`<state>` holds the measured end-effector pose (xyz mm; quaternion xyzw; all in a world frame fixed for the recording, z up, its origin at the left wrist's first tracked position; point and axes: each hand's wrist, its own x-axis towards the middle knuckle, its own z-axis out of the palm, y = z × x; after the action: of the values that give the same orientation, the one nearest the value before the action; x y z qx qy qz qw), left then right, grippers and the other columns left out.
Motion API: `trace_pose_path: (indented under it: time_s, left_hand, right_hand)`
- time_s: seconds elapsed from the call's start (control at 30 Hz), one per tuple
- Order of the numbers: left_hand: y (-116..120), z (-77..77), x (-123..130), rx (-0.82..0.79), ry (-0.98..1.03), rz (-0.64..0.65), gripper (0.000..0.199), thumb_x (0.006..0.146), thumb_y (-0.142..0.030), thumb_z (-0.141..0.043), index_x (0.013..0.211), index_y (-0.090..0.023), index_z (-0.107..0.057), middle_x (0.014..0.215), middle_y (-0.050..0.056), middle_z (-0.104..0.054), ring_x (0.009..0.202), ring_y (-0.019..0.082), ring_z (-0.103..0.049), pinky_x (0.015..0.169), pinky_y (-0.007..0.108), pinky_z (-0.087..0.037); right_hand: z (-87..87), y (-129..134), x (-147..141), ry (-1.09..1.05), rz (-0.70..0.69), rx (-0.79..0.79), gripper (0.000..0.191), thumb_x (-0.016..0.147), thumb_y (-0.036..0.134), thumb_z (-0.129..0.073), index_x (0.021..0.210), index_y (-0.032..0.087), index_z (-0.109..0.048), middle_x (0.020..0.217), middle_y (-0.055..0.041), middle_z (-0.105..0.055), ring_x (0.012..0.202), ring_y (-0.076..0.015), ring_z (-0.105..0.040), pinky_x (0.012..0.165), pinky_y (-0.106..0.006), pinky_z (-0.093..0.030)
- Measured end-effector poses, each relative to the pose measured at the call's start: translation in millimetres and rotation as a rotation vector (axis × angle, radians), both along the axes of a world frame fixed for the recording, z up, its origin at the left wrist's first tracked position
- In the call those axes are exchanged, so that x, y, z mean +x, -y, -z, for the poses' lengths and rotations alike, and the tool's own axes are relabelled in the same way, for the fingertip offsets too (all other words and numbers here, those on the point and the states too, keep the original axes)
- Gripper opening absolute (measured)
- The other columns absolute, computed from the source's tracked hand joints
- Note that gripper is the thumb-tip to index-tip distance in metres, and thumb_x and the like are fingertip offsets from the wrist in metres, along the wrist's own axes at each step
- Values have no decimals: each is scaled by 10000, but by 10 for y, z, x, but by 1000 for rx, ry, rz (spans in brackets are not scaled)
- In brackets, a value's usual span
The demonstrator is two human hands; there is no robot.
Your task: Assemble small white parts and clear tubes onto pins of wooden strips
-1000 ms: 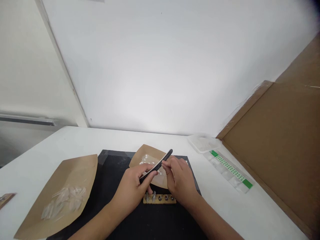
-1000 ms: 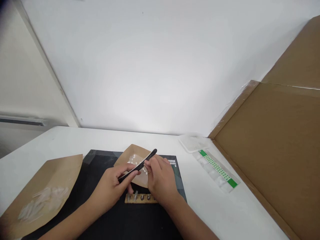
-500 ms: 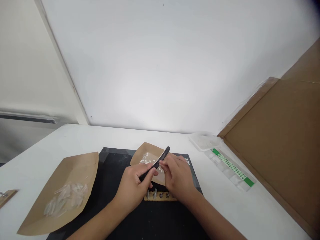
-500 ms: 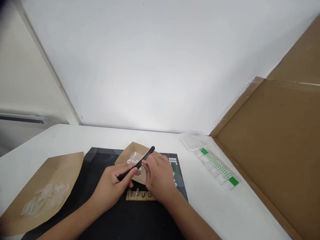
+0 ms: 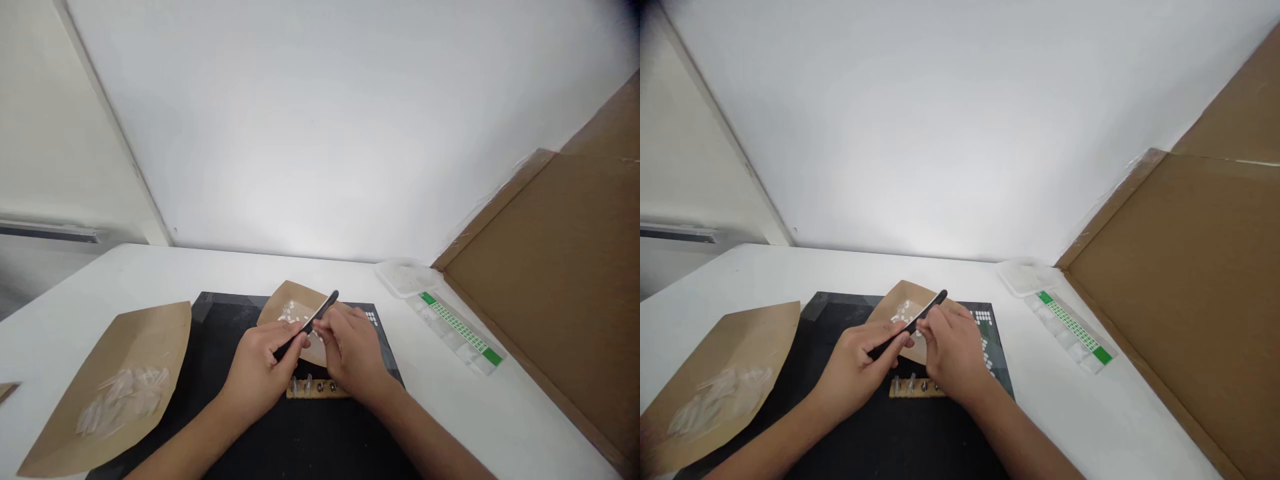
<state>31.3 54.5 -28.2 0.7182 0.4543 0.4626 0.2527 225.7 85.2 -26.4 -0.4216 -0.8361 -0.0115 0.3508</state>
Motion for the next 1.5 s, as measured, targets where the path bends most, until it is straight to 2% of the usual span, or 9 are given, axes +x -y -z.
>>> trace_pose_path:
  time_s: [0.07, 0.2, 0.33, 0.47, 0.83, 1.0, 1.33, 1.43, 1.5]
  left_hand:
    - [-9, 12, -6, 39, 6, -6, 246, 993, -269, -609, 872, -203, -813, 864, 34, -809, 592, 143, -725, 587, 225, -607]
    - [-18, 21, -12, 80, 15, -3, 215, 981, -238, -627, 873, -198, -809, 851, 32, -808, 633, 150, -744, 610, 223, -621]
    - [-15, 18, -13, 85, 37, 3, 203, 986, -245, -633, 894, -193, -807, 862, 38, -806, 621, 145, -739, 583, 217, -615]
    - [-28, 11, -16, 93, 49, 18, 201, 989, -237, -633, 882, -191, -798, 837, 33, -798, 595, 136, -724, 587, 217, -610]
    - [-28, -10, -8, 42, 103, 15, 217, 986, -267, -642, 883, -193, -818, 831, 26, -789, 530, 104, -684, 543, 192, -593]
    - [-28, -16, -14, 47, 76, 5, 238, 993, -272, -632, 861, -188, -812, 737, 14, -761, 512, 107, -674, 558, 199, -578]
    - [-33, 27, -6, -16, 106, -3, 229, 983, -303, -650, 866, -187, -809, 836, 22, -793, 502, 96, -678, 515, 181, -554]
    - [-36, 9, -6, -6, 92, 0, 245, 988, -302, -642, 847, -186, -806, 786, 16, -782, 505, 101, -678, 529, 188, -559]
    - [-37, -6, -5, 5, 86, -3, 243, 991, -295, -636, 861, -191, -813, 754, 13, -775, 514, 109, -682, 549, 200, -566]
  right_hand:
    - [4, -8, -4, -19, 47, 20, 253, 1050, 174, -460, 801, 223, -467, 714, 3, -604, 623, -171, -517, 693, -334, -297]
    - [-4, -14, -3, -25, -34, 14, 272, 1047, 183, -466, 779, 226, -443, 690, 13, -584, 618, -167, -517, 702, -328, -309]
    - [6, -1, -8, -63, 15, 31, 238, 1048, 173, -474, 815, 221, -486, 723, 4, -619, 634, -169, -543, 703, -328, -302]
    - [24, 8, -20, -76, -49, 52, 254, 1043, 178, -491, 793, 221, -480, 682, 17, -608, 622, -164, -547, 704, -328, -306]
    - [-36, -1, -15, -88, -5, 33, 254, 1043, 172, -490, 793, 214, -481, 706, 15, -628, 621, -148, -543, 703, -331, -292]
    - [-30, -27, -12, -67, -22, 23, 266, 1047, 186, -480, 783, 218, -474, 698, 15, -623, 623, -154, -550, 696, -330, -293]
    - [-60, -58, 18, -121, -2, -27, 243, 1042, 191, -489, 802, 219, -509, 754, 2, -679, 657, -159, -599, 730, -338, -322]
    - [-75, -49, 11, -111, -41, -46, 275, 1047, 207, -490, 772, 218, -495, 715, 11, -655, 648, -158, -592, 717, -333, -317]
    - [-79, -40, 3, -114, -2, -50, 250, 1046, 204, -495, 798, 217, -521, 710, 15, -656, 632, -155, -592, 721, -333, -316]
